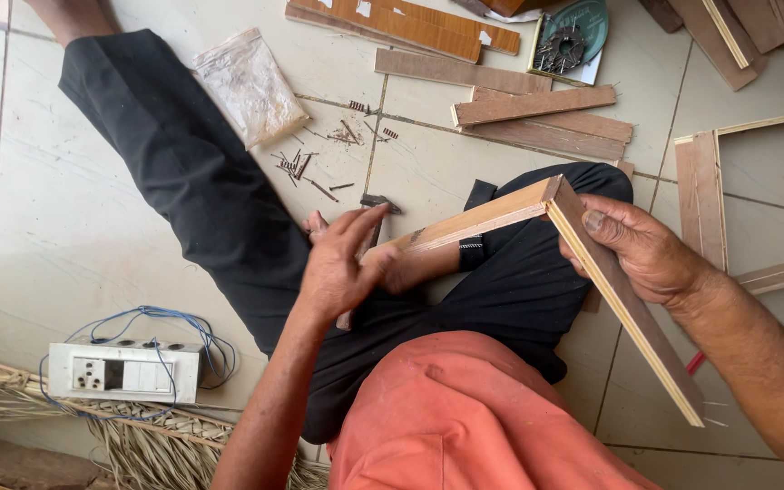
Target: The person sits on the floor and uses a hammer to drive nails into small wooden strips, joining them to form rectangular frames. The person repeatedly picks up nails, positions the wood pieces, and hammers them together, then sets the assembled frames aside.
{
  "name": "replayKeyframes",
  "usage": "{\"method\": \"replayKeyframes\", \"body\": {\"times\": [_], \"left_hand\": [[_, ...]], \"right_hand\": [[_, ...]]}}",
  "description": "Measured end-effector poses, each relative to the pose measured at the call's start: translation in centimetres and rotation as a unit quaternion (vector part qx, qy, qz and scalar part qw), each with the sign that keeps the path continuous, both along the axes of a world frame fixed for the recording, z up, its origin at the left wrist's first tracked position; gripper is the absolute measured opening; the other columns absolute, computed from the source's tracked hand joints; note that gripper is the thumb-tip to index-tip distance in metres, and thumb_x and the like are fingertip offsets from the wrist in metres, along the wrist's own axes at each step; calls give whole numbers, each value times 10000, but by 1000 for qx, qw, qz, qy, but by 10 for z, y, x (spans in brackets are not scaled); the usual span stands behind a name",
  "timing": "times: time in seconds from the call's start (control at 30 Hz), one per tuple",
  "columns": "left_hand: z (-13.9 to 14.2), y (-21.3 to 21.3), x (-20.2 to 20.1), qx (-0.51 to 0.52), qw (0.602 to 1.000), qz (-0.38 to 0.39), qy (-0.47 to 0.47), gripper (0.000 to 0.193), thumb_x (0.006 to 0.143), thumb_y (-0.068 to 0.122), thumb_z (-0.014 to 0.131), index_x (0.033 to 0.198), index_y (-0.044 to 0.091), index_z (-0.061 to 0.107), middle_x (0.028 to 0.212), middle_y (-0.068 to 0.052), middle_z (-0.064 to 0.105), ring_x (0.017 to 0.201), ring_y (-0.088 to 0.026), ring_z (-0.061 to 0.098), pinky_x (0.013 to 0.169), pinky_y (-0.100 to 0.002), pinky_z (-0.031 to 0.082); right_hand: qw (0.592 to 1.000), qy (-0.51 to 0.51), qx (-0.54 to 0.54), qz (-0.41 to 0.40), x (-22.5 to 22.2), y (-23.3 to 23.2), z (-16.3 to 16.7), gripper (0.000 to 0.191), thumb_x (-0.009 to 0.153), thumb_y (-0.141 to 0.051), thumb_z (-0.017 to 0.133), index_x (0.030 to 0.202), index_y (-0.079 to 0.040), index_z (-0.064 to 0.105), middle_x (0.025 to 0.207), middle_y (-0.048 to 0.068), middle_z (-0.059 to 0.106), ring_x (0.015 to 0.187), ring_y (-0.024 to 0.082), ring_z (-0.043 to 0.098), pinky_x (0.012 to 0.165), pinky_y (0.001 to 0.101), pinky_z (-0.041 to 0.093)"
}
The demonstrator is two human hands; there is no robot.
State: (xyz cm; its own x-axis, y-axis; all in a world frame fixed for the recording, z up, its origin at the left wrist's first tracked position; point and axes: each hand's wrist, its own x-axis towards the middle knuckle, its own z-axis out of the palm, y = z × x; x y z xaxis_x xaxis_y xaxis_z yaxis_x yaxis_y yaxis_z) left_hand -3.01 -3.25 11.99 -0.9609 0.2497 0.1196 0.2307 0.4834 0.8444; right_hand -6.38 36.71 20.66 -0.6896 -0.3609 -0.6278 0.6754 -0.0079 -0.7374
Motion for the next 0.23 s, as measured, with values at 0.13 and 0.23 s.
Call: {"method": "replayKeyframes", "body": {"times": [0.13,0.23], "left_hand": [[7,30,-14,100,987,-125,33,746,881,379,796,1493,85,488,1418,-218,582,1247,-401,604,1035,-453,510],[0,48,-21,71,981,-183,-15,692,975,397,724,1579,170,471,1514,-150,592,1294,-350,628,1072,-427,535]], "right_hand": [[997,-24,-75,4,5,-15,-3,519,1067,-334,540,1431,37,527,906,76,590,771,136,554,657,279,505],[987,-27,-161,14,9,-20,-9,509,1100,-347,555,1443,23,491,896,115,592,739,138,525,627,266,473]]}}
